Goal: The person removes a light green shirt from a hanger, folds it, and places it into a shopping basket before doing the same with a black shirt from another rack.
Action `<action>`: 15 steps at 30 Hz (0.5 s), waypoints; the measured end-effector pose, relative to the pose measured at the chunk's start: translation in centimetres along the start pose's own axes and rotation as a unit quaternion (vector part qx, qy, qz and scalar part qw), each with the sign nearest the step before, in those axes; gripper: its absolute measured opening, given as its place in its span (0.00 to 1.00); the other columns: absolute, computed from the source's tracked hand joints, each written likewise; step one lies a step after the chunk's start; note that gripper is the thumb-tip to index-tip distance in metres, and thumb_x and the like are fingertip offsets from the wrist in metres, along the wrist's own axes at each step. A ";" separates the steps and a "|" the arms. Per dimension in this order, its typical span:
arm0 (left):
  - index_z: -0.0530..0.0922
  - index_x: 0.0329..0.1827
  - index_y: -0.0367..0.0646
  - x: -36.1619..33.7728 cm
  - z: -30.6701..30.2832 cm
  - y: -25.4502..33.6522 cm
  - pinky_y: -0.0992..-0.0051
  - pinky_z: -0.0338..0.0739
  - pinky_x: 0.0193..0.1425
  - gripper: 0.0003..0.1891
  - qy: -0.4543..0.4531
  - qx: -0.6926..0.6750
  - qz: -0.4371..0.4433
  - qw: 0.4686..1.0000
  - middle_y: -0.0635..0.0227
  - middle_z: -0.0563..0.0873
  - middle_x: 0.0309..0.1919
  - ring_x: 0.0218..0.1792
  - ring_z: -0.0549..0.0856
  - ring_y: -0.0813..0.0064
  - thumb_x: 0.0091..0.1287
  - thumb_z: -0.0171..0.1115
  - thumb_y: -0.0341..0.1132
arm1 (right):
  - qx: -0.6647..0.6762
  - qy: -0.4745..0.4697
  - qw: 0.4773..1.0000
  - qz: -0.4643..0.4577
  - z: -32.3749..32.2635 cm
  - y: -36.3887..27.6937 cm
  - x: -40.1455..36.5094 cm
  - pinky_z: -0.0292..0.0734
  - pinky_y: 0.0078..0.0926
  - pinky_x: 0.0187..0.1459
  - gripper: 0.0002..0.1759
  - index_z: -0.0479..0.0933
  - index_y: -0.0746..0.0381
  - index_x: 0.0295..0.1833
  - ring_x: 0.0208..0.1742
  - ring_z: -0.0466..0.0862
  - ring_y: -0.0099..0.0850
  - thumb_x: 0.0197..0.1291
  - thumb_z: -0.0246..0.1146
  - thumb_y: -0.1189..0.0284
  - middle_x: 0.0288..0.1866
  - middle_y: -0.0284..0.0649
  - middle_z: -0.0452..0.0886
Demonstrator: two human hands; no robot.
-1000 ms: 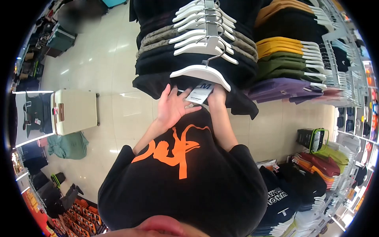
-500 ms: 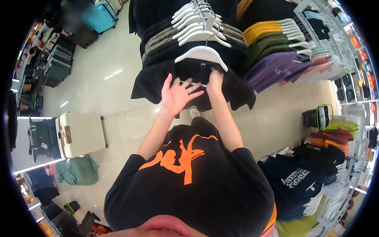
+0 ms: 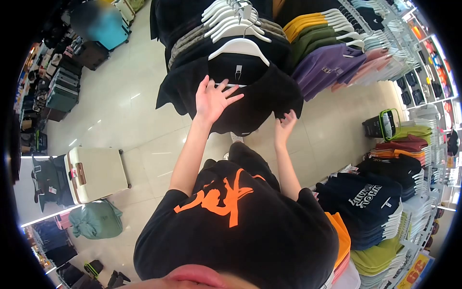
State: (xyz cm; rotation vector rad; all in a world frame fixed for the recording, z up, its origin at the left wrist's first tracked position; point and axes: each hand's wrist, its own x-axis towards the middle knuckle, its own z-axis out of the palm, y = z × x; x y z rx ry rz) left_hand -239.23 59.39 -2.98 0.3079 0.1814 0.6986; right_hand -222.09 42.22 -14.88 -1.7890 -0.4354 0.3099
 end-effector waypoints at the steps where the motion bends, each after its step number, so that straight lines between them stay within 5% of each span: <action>1: 0.51 0.58 0.53 0.0 -0.2 -0.1 0.39 0.59 0.56 0.27 -0.005 0.001 0.002 1.000 0.51 0.33 0.66 0.65 0.46 0.41 0.60 0.49 0.50 | -0.031 0.024 0.999 0.008 -0.5 1.0 0.7 0.68 0.32 0.51 0.39 0.51 0.58 0.64 0.53 0.70 0.35 0.47 0.62 0.76 0.58 0.49 0.63; 2: 0.51 0.58 0.52 0.0 -0.2 -0.2 0.39 0.59 0.56 0.27 -0.009 0.001 0.003 1.000 0.51 0.33 0.67 0.65 0.46 0.41 0.61 0.49 0.49 | -0.062 0.049 0.997 0.016 -0.8 2.1 1.6 0.66 0.35 0.54 0.42 0.50 0.58 0.65 0.56 0.67 0.37 0.45 0.65 0.74 0.59 0.50 0.62; 5: 0.49 0.60 0.51 0.1 -0.2 -0.5 0.39 0.59 0.56 0.28 0.003 0.021 0.002 1.000 0.53 0.33 0.67 0.65 0.45 0.41 0.61 0.49 0.49 | -0.176 0.123 0.963 -0.164 -0.8 6.7 6.4 0.62 0.35 0.57 0.46 0.50 0.60 0.65 0.60 0.62 0.39 0.41 0.69 0.69 0.60 0.50 0.61; 8: 0.47 0.61 0.51 0.3 -0.4 -0.7 0.39 0.59 0.56 0.30 -0.002 0.029 -0.002 1.000 0.54 0.33 0.67 0.66 0.44 0.42 0.61 0.49 0.49 | -0.273 -0.013 0.926 -0.261 -1.6 5.6 10.3 0.60 0.33 0.58 0.36 0.61 0.62 0.60 0.62 0.63 0.43 0.43 0.67 0.68 0.61 0.54 0.62; 10: 0.38 0.66 0.53 0.4 -0.3 -0.8 0.40 0.59 0.57 0.37 0.001 0.047 0.003 0.999 0.55 0.32 0.67 0.66 0.44 0.43 0.60 0.49 0.49 | -0.135 -0.154 0.963 -0.174 -1.2 4.0 11.2 0.66 0.31 0.52 0.25 0.71 0.66 0.50 0.55 0.72 0.40 0.46 0.65 0.67 0.51 0.52 0.73; 12: 0.31 0.67 0.55 0.6 -0.3 -1.1 0.41 0.59 0.57 0.39 0.015 0.044 0.007 0.999 0.59 0.34 0.68 0.66 0.46 0.46 0.62 0.47 0.48 | -0.135 -0.147 0.978 -0.067 -0.2 5.4 10.9 0.70 0.28 0.44 0.20 0.73 0.69 0.45 0.43 0.79 0.33 0.50 0.63 0.66 0.39 0.46 0.80; 13: 0.37 0.67 0.54 0.7 -0.2 -1.4 0.41 0.59 0.58 0.36 0.018 0.063 0.024 0.998 0.60 0.36 0.68 0.66 0.47 0.46 0.62 0.47 0.47 | -0.112 -0.136 0.979 -0.101 0.6 5.7 10.3 0.72 0.27 0.40 0.17 0.73 0.70 0.42 0.38 0.80 0.31 0.53 0.60 0.68 0.33 0.44 0.81; 15: 0.48 0.65 0.52 0.3 -0.2 -2.4 0.41 0.57 0.59 0.29 0.026 0.099 0.063 0.993 0.61 0.41 0.68 0.65 0.51 0.47 0.63 0.45 0.46 | -0.066 -0.139 0.987 -0.037 1.2 6.8 8.8 0.71 0.26 0.43 0.17 0.73 0.71 0.43 0.41 0.79 0.30 0.54 0.57 0.69 0.36 0.45 0.80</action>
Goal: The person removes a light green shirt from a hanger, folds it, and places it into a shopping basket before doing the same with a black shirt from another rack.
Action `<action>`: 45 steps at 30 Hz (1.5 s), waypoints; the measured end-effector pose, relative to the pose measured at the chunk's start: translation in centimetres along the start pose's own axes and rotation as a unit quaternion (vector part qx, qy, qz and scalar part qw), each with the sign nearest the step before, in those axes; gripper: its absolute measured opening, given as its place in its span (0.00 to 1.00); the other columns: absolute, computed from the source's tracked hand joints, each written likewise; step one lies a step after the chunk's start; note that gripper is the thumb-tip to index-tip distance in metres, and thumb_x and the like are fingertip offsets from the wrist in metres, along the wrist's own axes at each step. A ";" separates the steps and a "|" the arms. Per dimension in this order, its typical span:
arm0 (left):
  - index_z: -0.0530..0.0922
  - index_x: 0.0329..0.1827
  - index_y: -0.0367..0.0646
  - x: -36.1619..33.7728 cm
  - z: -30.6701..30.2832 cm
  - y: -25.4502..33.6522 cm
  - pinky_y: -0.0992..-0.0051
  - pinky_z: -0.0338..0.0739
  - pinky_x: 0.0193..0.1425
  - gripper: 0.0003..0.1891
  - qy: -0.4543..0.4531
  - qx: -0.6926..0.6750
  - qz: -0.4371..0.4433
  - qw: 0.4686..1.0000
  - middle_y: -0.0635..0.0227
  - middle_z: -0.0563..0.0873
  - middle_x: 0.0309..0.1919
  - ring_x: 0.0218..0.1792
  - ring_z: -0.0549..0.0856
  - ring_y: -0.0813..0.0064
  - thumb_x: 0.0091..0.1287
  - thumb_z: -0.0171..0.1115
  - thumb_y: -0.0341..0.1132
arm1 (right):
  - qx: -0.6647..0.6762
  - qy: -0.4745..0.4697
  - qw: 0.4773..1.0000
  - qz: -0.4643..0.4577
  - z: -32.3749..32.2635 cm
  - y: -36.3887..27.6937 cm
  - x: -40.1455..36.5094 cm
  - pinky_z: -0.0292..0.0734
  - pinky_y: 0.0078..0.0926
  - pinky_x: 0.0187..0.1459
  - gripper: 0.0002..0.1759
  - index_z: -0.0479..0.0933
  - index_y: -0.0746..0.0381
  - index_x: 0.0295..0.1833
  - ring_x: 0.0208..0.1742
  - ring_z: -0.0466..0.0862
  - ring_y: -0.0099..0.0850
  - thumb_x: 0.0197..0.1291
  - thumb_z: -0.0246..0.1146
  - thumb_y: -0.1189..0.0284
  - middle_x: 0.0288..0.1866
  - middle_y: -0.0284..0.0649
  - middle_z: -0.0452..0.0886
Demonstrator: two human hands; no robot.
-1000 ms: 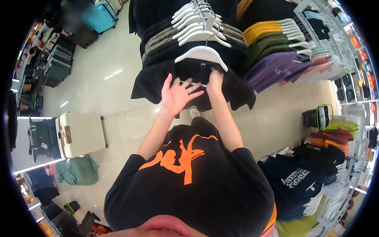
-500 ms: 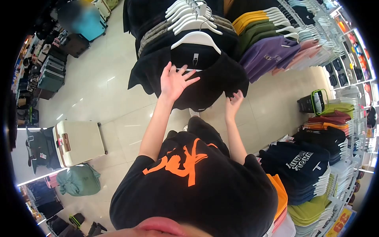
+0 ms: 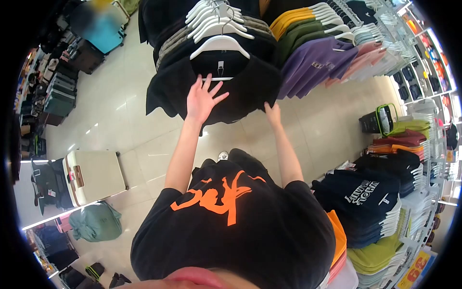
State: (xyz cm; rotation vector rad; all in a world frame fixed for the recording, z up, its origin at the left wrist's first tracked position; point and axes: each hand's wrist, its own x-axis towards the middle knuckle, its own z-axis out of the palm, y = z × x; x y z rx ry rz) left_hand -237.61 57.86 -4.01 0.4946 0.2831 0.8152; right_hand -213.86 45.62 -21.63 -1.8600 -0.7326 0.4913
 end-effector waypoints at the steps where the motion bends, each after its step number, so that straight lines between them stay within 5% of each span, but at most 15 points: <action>1: 0.39 0.69 0.51 -0.8 -0.3 -0.6 0.49 0.60 0.60 0.34 -0.021 0.044 0.002 0.999 0.63 0.48 0.68 0.65 0.56 0.54 0.64 0.44 0.45 | 0.011 -0.007 0.999 0.038 0.4 0.3 -0.7 0.70 0.26 0.44 0.17 0.73 0.72 0.43 0.42 0.78 0.31 0.54 0.56 0.69 0.37 0.46 0.80; 4: 0.50 0.67 0.48 -3.3 -3.9 -5.0 0.61 0.67 0.56 0.29 0.039 0.180 -0.040 0.982 0.62 0.63 0.62 0.59 0.67 0.61 0.64 0.45 0.42 | 0.006 0.043 0.999 0.014 0.9 -1.7 -4.3 0.70 0.30 0.45 0.18 0.72 0.70 0.44 0.43 0.79 0.41 0.55 0.55 0.66 0.37 0.53 0.79; 7: 0.53 0.65 0.43 -6.8 -9.1 -12.0 0.69 0.69 0.52 0.31 0.188 0.395 -0.194 0.878 0.58 0.69 0.58 0.54 0.72 0.64 0.60 0.52 0.39 | 0.068 0.022 0.997 0.023 0.2 -3.8 -7.2 0.70 0.28 0.45 0.17 0.71 0.70 0.46 0.41 0.79 0.33 0.57 0.54 0.68 0.39 0.48 0.79; 9: 0.58 0.62 0.37 -9.2 -15.0 -19.3 0.69 0.68 0.55 0.36 0.202 0.459 -0.152 0.851 0.49 0.70 0.54 0.53 0.72 0.58 0.49 0.62 0.38 | 0.141 -0.005 0.990 -0.005 -0.2 -4.1 -9.0 0.70 0.26 0.43 0.16 0.71 0.70 0.47 0.39 0.78 0.29 0.58 0.53 0.69 0.40 0.42 0.79; 12: 0.58 0.60 0.31 -10.7 -12.2 -23.2 0.66 0.67 0.56 0.43 0.178 0.678 -0.129 0.701 0.44 0.66 0.55 0.55 0.70 0.52 0.43 0.67 0.44 | 0.271 -0.102 0.948 0.128 -2.2 -6.6 -12.1 0.67 0.14 0.30 0.15 0.70 0.66 0.45 0.30 0.72 0.17 0.58 0.56 0.67 0.33 0.33 0.76; 15: 0.57 0.60 0.29 -10.6 -16.0 -28.5 0.65 0.65 0.58 0.47 0.081 0.728 -0.047 0.679 0.44 0.65 0.57 0.57 0.68 0.49 0.41 0.68 0.50 | 0.351 -0.182 0.900 0.182 -4.8 -8.5 -14.7 0.67 0.14 0.35 0.17 0.70 0.67 0.47 0.35 0.72 0.18 0.59 0.55 0.66 0.37 0.31 0.76; 16: 0.61 0.59 0.34 -11.4 -20.2 -31.6 0.65 0.66 0.57 0.44 0.185 0.581 -0.116 0.784 0.48 0.70 0.54 0.55 0.70 0.50 0.43 0.65 0.53 | 0.369 -0.198 0.890 0.181 -5.9 -9.5 -15.2 0.67 0.15 0.38 0.17 0.69 0.67 0.48 0.38 0.72 0.19 0.59 0.56 0.66 0.39 0.32 0.75; 23: 0.73 0.50 0.44 -17.4 -15.6 -33.8 0.61 0.69 0.51 0.20 0.386 0.664 -0.266 0.582 0.48 0.78 0.41 0.48 0.76 0.54 0.55 0.52 0.43 | 0.414 -0.246 0.851 0.208 -13.0 -8.3 -13.8 0.67 0.20 0.50 0.18 0.67 0.66 0.52 0.48 0.73 0.24 0.59 0.55 0.69 0.48 0.36 0.75; 25: 0.72 0.48 0.42 -20.4 -16.9 -34.3 0.59 0.70 0.49 0.18 0.363 0.635 -0.193 0.654 0.48 0.78 0.39 0.46 0.76 0.52 0.55 0.53 0.40 | 0.429 -0.213 0.845 0.238 -14.9 -7.8 -12.6 0.67 0.22 0.51 0.17 0.67 0.62 0.53 0.49 0.73 0.24 0.59 0.55 0.69 0.50 0.34 0.74; 28: 0.71 0.48 0.41 -22.2 -14.6 -33.6 0.59 0.70 0.49 0.17 0.343 0.662 -0.219 0.630 0.48 0.77 0.40 0.45 0.76 0.50 0.55 0.53 0.34 | 0.458 -0.210 0.848 0.163 -16.9 -6.8 -10.2 0.63 0.21 0.54 0.16 0.67 0.62 0.53 0.51 0.72 0.23 0.60 0.53 0.70 0.49 0.34 0.74; 32: 0.67 0.51 0.36 -21.3 -11.3 -33.9 0.61 0.69 0.50 0.20 0.272 0.722 -0.054 0.634 0.49 0.75 0.45 0.47 0.74 0.50 0.54 0.53 0.31 | 0.270 -0.205 0.941 0.002 -17.7 -2.4 -7.4 0.64 0.19 0.52 0.22 0.61 0.62 0.59 0.50 0.72 0.22 0.60 0.54 0.71 0.54 0.40 0.70; 35: 0.67 0.51 0.35 -17.9 -5.8 -33.7 0.63 0.70 0.47 0.21 0.244 0.768 0.003 0.592 0.51 0.73 0.46 0.47 0.73 0.51 0.53 0.55 0.31 | 0.154 -0.155 0.975 0.049 -18.9 -1.8 -8.8 0.68 0.23 0.49 0.32 0.54 0.63 0.63 0.49 0.74 0.29 0.54 0.59 0.73 0.56 0.49 0.67; 39: 0.70 0.43 0.33 -13.9 2.4 -31.9 0.64 0.71 0.42 0.16 0.241 0.746 0.065 0.617 0.54 0.72 0.41 0.42 0.74 0.52 0.53 0.56 0.34 | 0.087 -0.379 0.917 0.088 -17.8 7.8 -11.4 0.62 0.32 0.56 0.40 0.49 0.54 0.67 0.62 0.63 0.40 0.50 0.62 0.72 0.64 0.50 0.57; 42: 0.71 0.42 0.32 -12.5 7.6 -30.7 0.64 0.71 0.42 0.15 0.200 0.727 0.084 0.651 0.54 0.72 0.40 0.41 0.74 0.52 0.54 0.55 0.33 | 0.079 -0.398 0.912 -0.052 -18.4 4.9 -15.6 0.62 0.33 0.57 0.41 0.52 0.61 0.65 0.63 0.63 0.39 0.46 0.65 0.72 0.59 0.49 0.64; 45: 0.71 0.40 0.31 -12.1 10.1 -31.2 0.64 0.70 0.42 0.14 0.150 0.704 0.098 0.687 0.53 0.71 0.40 0.40 0.74 0.51 0.55 0.55 0.33 | 0.097 -0.396 0.913 -0.022 -19.1 2.9 -16.1 0.59 0.33 0.60 0.38 0.56 0.67 0.61 0.64 0.61 0.37 0.44 0.65 0.72 0.59 0.47 0.64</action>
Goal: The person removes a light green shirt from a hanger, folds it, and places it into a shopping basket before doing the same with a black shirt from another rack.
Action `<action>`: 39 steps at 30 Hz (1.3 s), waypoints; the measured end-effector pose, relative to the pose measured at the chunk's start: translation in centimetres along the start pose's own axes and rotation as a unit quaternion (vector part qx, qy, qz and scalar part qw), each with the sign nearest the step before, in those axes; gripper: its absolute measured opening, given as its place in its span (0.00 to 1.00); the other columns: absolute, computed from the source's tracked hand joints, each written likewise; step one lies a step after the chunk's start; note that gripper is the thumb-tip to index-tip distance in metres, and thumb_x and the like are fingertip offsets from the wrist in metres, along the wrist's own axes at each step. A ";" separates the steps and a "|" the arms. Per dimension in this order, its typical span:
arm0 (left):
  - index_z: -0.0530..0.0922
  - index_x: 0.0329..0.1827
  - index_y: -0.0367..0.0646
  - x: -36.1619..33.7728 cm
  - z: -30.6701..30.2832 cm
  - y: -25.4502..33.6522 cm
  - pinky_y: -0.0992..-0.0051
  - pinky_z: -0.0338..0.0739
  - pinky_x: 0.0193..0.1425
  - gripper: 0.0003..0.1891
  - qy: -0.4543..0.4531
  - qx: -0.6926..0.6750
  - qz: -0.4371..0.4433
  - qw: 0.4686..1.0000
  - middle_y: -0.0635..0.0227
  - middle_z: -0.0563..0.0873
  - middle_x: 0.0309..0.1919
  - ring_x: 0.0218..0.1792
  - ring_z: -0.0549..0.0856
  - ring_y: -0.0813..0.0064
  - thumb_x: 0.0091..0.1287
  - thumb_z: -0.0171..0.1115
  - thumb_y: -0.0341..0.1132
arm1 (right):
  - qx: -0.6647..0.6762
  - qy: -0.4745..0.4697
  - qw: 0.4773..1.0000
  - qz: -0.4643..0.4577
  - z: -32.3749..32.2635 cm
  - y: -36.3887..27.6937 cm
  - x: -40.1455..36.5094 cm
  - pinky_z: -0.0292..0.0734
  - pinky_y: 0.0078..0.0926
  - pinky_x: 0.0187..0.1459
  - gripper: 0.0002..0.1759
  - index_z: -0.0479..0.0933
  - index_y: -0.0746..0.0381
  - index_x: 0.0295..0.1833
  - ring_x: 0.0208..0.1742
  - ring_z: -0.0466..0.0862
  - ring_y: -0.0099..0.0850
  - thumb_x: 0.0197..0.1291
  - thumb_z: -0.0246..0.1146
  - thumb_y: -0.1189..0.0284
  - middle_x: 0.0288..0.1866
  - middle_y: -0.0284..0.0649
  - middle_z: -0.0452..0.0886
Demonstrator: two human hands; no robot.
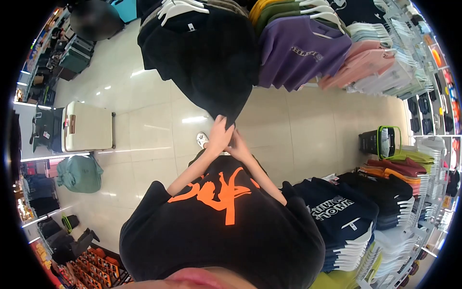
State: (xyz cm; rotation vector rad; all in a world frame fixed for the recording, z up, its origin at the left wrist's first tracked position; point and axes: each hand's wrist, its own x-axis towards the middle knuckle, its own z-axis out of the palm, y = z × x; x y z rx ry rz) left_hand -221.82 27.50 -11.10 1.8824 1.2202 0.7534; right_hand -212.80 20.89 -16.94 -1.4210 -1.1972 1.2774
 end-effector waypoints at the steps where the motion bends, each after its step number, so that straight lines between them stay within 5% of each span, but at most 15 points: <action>1: 0.71 0.39 0.31 -0.3 0.3 0.6 0.64 0.70 0.42 0.13 0.004 -0.015 0.010 1.000 0.53 0.71 0.39 0.39 0.74 0.51 0.55 0.55 0.33 | 0.036 0.006 0.999 -0.002 -0.1 -0.4 0.2 0.62 0.32 0.57 0.34 0.58 0.67 0.60 0.60 0.66 0.36 0.45 0.62 0.75 0.58 0.47 0.66; 2: 0.71 0.39 0.31 -0.5 0.4 1.2 0.65 0.70 0.42 0.13 0.007 -0.031 0.021 0.999 0.53 0.71 0.39 0.38 0.74 0.51 0.55 0.55 0.32 | 0.103 0.019 0.992 0.065 -0.8 -0.8 -0.1 0.66 0.29 0.54 0.29 0.60 0.70 0.58 0.54 0.72 0.35 0.48 0.57 0.78 0.55 0.47 0.70; 4: 0.72 0.37 0.35 -0.5 -0.2 2.8 0.70 0.71 0.36 0.10 -0.001 -0.081 0.020 0.997 0.56 0.72 0.38 0.34 0.76 0.58 0.56 0.55 0.32 | 0.078 0.006 0.997 -0.001 -1.7 -1.2 0.2 0.70 0.27 0.47 0.21 0.65 0.73 0.52 0.45 0.76 0.30 0.52 0.54 0.75 0.45 0.45 0.76; 7: 0.73 0.35 0.38 0.4 -1.6 3.2 0.79 0.71 0.32 0.06 0.002 -0.136 0.083 0.987 0.62 0.73 0.37 0.30 0.77 0.71 0.57 0.56 0.31 | 0.092 0.034 0.989 0.106 -2.2 -2.0 0.5 0.68 0.19 0.32 0.20 0.74 0.70 0.38 0.32 0.74 0.21 0.56 0.53 0.61 0.28 0.37 0.75; 10: 0.74 0.37 0.38 0.8 -4.0 3.0 0.82 0.70 0.38 0.05 -0.021 -0.299 0.020 0.954 0.67 0.77 0.36 0.34 0.77 0.81 0.62 0.51 0.28 | 0.282 0.053 0.951 0.114 -2.3 -5.2 -0.2 0.65 0.19 0.31 0.21 0.71 0.66 0.44 0.35 0.73 0.20 0.54 0.56 0.59 0.35 0.35 0.75; 12: 0.73 0.41 0.38 0.3 -6.2 3.8 0.84 0.69 0.43 0.06 -0.005 -0.289 -0.030 0.957 0.68 0.79 0.37 0.37 0.77 0.82 0.63 0.50 0.27 | 0.350 0.025 0.923 0.158 -3.5 -6.5 -0.5 0.71 0.23 0.45 0.22 0.66 0.68 0.52 0.44 0.76 0.26 0.55 0.57 0.67 0.43 0.38 0.76; 14: 0.69 0.49 0.40 -0.5 -7.7 3.7 0.81 0.68 0.49 0.12 -0.032 -0.283 -0.049 0.957 0.68 0.77 0.43 0.44 0.75 0.78 0.63 0.50 0.27 | 0.425 0.031 0.889 0.166 -4.1 -8.0 -1.0 0.72 0.25 0.47 0.21 0.66 0.68 0.52 0.46 0.76 0.28 0.54 0.56 0.70 0.44 0.40 0.76; 19: 0.64 0.57 0.40 -3.3 -9.5 5.0 0.74 0.64 0.56 0.24 -0.185 -0.323 0.044 0.927 0.65 0.70 0.52 0.53 0.70 0.72 0.56 0.58 0.32 | 0.413 -0.032 0.905 0.099 -5.5 -10.4 -2.0 0.71 0.26 0.50 0.24 0.64 0.67 0.55 0.49 0.75 0.31 0.49 0.56 0.78 0.48 0.42 0.74; 24: 0.76 0.42 0.43 -4.3 -7.9 6.0 0.73 0.69 0.49 0.20 0.017 -0.141 0.177 0.974 0.61 0.72 0.50 0.44 0.75 0.66 0.43 0.58 0.20 | 0.411 -0.068 0.908 0.044 -5.6 -11.6 -2.5 0.69 0.27 0.52 0.29 0.61 0.66 0.57 0.52 0.73 0.32 0.45 0.56 0.81 0.52 0.43 0.71; 28: 0.78 0.35 0.44 -4.5 -7.4 5.6 0.74 0.72 0.39 0.19 0.078 -0.076 0.170 0.979 0.62 0.75 0.46 0.38 0.77 0.65 0.37 0.57 0.19 | 0.393 -0.078 0.914 0.059 -5.6 -12.8 -2.9 0.68 0.27 0.53 0.28 0.61 0.66 0.58 0.53 0.72 0.32 0.46 0.55 0.80 0.52 0.42 0.71; 31: 0.77 0.37 0.44 -3.6 -8.3 7.2 0.74 0.72 0.34 0.21 0.118 0.061 0.301 0.944 0.64 0.77 0.39 0.34 0.78 0.65 0.35 0.58 0.19 | 0.413 -0.071 0.903 0.099 -5.5 -12.8 -2.9 0.64 0.25 0.55 0.26 0.59 0.66 0.60 0.55 0.70 0.29 0.52 0.52 0.77 0.54 0.41 0.69; 35: 0.73 0.47 0.44 -4.1 -7.2 8.2 0.73 0.71 0.34 0.28 0.033 -0.003 0.215 0.976 0.65 0.76 0.28 0.32 0.77 0.66 0.35 0.58 0.21 | 0.362 -0.077 0.927 0.067 -4.7 -15.1 -3.3 0.59 0.21 0.58 0.26 0.54 0.66 0.63 0.57 0.65 0.26 0.59 0.47 0.73 0.57 0.39 0.65; 39: 0.68 0.55 0.43 -4.6 -5.7 8.2 0.74 0.70 0.37 0.28 0.018 -0.077 0.053 0.995 0.63 0.72 0.25 0.30 0.75 0.66 0.46 0.57 0.22 | 0.314 -0.065 0.946 0.040 -2.9 -14.7 -3.4 0.55 0.20 0.59 0.27 0.52 0.65 0.65 0.56 0.65 0.24 0.61 0.46 0.69 0.56 0.37 0.64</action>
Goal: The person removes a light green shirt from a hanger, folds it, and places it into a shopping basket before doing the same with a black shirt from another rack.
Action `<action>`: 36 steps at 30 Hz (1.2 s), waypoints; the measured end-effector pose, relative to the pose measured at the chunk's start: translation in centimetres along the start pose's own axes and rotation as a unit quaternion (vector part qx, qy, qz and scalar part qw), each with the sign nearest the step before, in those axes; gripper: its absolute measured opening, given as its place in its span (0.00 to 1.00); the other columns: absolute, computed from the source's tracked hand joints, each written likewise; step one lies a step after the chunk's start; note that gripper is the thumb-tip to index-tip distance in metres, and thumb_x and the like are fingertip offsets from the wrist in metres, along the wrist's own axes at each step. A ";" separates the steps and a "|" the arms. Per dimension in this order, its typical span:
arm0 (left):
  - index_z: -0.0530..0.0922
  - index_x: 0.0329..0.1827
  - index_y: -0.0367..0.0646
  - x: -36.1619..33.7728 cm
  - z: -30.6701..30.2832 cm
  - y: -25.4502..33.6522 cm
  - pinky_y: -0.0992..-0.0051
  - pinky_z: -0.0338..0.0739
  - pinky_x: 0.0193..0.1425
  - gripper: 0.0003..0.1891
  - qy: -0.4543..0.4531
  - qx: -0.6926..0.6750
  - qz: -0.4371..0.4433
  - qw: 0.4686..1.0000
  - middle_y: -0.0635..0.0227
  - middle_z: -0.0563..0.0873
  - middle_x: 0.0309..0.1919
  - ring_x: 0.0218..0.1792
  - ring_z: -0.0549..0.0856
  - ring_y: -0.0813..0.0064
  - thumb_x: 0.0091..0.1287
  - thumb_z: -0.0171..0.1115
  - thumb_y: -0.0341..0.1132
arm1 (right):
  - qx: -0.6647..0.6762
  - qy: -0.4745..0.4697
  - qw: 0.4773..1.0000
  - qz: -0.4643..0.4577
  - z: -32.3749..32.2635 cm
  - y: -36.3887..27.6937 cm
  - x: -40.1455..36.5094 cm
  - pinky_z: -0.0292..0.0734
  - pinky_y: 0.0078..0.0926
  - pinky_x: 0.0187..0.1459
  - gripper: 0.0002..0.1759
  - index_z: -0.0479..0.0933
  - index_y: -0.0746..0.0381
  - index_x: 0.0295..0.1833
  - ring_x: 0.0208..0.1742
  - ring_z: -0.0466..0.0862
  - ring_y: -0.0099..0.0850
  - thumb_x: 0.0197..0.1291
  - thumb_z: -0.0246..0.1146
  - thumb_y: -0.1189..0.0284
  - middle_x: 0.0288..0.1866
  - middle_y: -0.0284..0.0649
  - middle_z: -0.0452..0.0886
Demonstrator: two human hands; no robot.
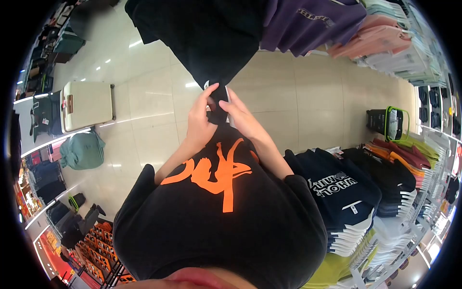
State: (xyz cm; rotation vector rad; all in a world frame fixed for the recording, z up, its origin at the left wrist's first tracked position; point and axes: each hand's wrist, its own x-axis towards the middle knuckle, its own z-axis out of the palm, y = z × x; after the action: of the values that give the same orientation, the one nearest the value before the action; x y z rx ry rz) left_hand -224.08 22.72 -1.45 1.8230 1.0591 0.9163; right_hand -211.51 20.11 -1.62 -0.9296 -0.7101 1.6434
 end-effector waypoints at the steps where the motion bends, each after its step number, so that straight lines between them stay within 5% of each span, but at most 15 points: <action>1: 0.68 0.56 0.43 0.0 0.1 0.0 0.74 0.70 0.38 0.27 -0.007 -0.002 -0.007 1.000 0.63 0.71 0.28 0.32 0.75 0.66 0.48 0.56 0.21 | -0.010 0.006 1.000 0.010 -0.1 0.1 -0.1 0.56 0.21 0.58 0.27 0.52 0.66 0.65 0.55 0.65 0.24 0.62 0.46 0.67 0.56 0.37 0.64; 7: 0.65 0.60 0.47 -0.6 0.2 -1.2 0.76 0.66 0.52 0.23 -0.004 -0.064 -0.026 0.998 0.61 0.68 0.45 0.47 0.72 0.69 0.58 0.48 0.25 | 0.018 0.003 0.999 0.034 -1.5 1.0 -0.7 0.69 0.29 0.49 0.32 0.55 0.66 0.63 0.49 0.70 0.26 0.62 0.44 0.54 0.51 0.39 0.66; 9: 0.64 0.61 0.47 -0.9 0.1 -0.9 0.77 0.63 0.57 0.22 -0.011 -0.097 -0.016 0.995 0.61 0.68 0.49 0.52 0.69 0.70 0.61 0.47 0.28 | 0.020 0.015 1.000 0.006 -1.6 1.2 -1.0 0.71 0.25 0.45 0.26 0.59 0.66 0.59 0.42 0.74 0.27 0.62 0.48 0.59 0.45 0.40 0.70; 11: 0.61 0.62 0.40 -1.1 0.3 -1.7 0.76 0.61 0.61 0.22 -0.051 -0.338 -0.104 0.934 0.60 0.67 0.56 0.57 0.69 0.71 0.63 0.45 0.30 | -0.001 0.043 0.999 -0.020 -1.5 1.5 -1.2 0.72 0.22 0.42 0.21 0.63 0.67 0.55 0.37 0.75 0.26 0.61 0.52 0.65 0.42 0.39 0.72; 13: 0.59 0.62 0.36 -1.2 0.0 -1.6 0.76 0.61 0.62 0.23 -0.080 -0.540 -0.200 0.813 0.60 0.66 0.58 0.57 0.69 0.72 0.64 0.45 0.29 | -0.008 0.082 0.996 -0.029 -1.3 1.1 -1.7 0.72 0.18 0.36 0.14 0.66 0.66 0.48 0.30 0.75 0.23 0.59 0.55 0.70 0.34 0.37 0.73; 14: 0.57 0.63 0.33 -1.5 -0.2 -1.6 0.75 0.60 0.62 0.23 -0.095 -0.561 -0.187 0.801 0.60 0.67 0.58 0.57 0.70 0.73 0.65 0.45 0.31 | -0.012 0.101 0.994 -0.034 -1.1 0.7 -2.0 0.72 0.16 0.33 0.11 0.68 0.66 0.44 0.27 0.75 0.22 0.57 0.56 0.73 0.30 0.36 0.73; 18: 0.56 0.63 0.33 -3.1 0.2 -1.7 0.76 0.62 0.61 0.23 -0.107 -0.501 -0.147 0.846 0.60 0.69 0.57 0.56 0.70 0.73 0.66 0.46 0.32 | 0.018 0.171 0.983 -0.058 -0.4 -0.7 -3.5 0.61 0.09 0.19 0.06 0.70 0.62 0.31 0.18 0.68 0.14 0.54 0.60 0.73 0.22 0.31 0.73; 20: 0.57 0.63 0.34 -3.4 0.5 -2.3 0.76 0.64 0.60 0.23 -0.135 -0.531 -0.115 0.829 0.61 0.70 0.56 0.56 0.71 0.74 0.66 0.47 0.32 | 0.023 0.173 0.982 -0.071 -0.4 -1.4 -4.0 0.61 0.09 0.19 0.06 0.70 0.62 0.30 0.17 0.68 0.14 0.53 0.61 0.73 0.21 0.31 0.73; 27: 0.65 0.57 0.34 -2.6 0.1 -0.3 0.87 0.70 0.40 0.19 -0.229 -0.345 -0.110 0.904 0.69 0.78 0.43 0.40 0.77 0.86 0.65 0.49 0.34 | 0.027 0.189 0.972 -0.134 0.1 -3.6 -5.3 0.55 0.09 0.19 0.08 0.67 0.60 0.27 0.18 0.64 0.12 0.52 0.59 0.76 0.20 0.29 0.72; 29: 0.66 0.57 0.35 -2.1 -0.1 -0.2 0.88 0.70 0.37 0.19 -0.260 -0.436 -0.150 0.849 0.71 0.79 0.41 0.38 0.77 0.88 0.65 0.49 0.35 | 0.026 0.188 0.972 -0.136 0.0 -3.9 -5.4 0.55 0.09 0.19 0.08 0.66 0.60 0.27 0.18 0.64 0.11 0.52 0.59 0.76 0.20 0.29 0.71; 30: 0.66 0.57 0.34 -2.0 0.1 -0.1 0.89 0.69 0.33 0.20 -0.252 -0.420 -0.131 0.862 0.71 0.79 0.38 0.35 0.77 0.89 0.65 0.50 0.36 | 0.024 0.187 0.972 -0.137 0.0 -4.0 -5.4 0.55 0.09 0.19 0.08 0.66 0.60 0.27 0.18 0.64 0.11 0.52 0.59 0.76 0.20 0.29 0.71; 36: 0.66 0.57 0.35 -1.7 0.7 -0.5 0.89 0.69 0.31 0.20 -0.253 -0.382 -0.103 0.883 0.71 0.80 0.36 0.32 0.78 0.89 0.65 0.50 0.37 | 0.021 0.186 0.973 -0.137 -0.2 -4.4 -5.5 0.54 0.09 0.20 0.08 0.66 0.60 0.27 0.18 0.64 0.11 0.52 0.59 0.77 0.19 0.28 0.71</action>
State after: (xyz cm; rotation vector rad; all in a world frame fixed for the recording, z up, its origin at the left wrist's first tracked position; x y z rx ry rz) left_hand -224.30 21.14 -2.46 1.1475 0.4392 0.5534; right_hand -208.46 15.96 3.13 -1.0233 -0.5159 1.1939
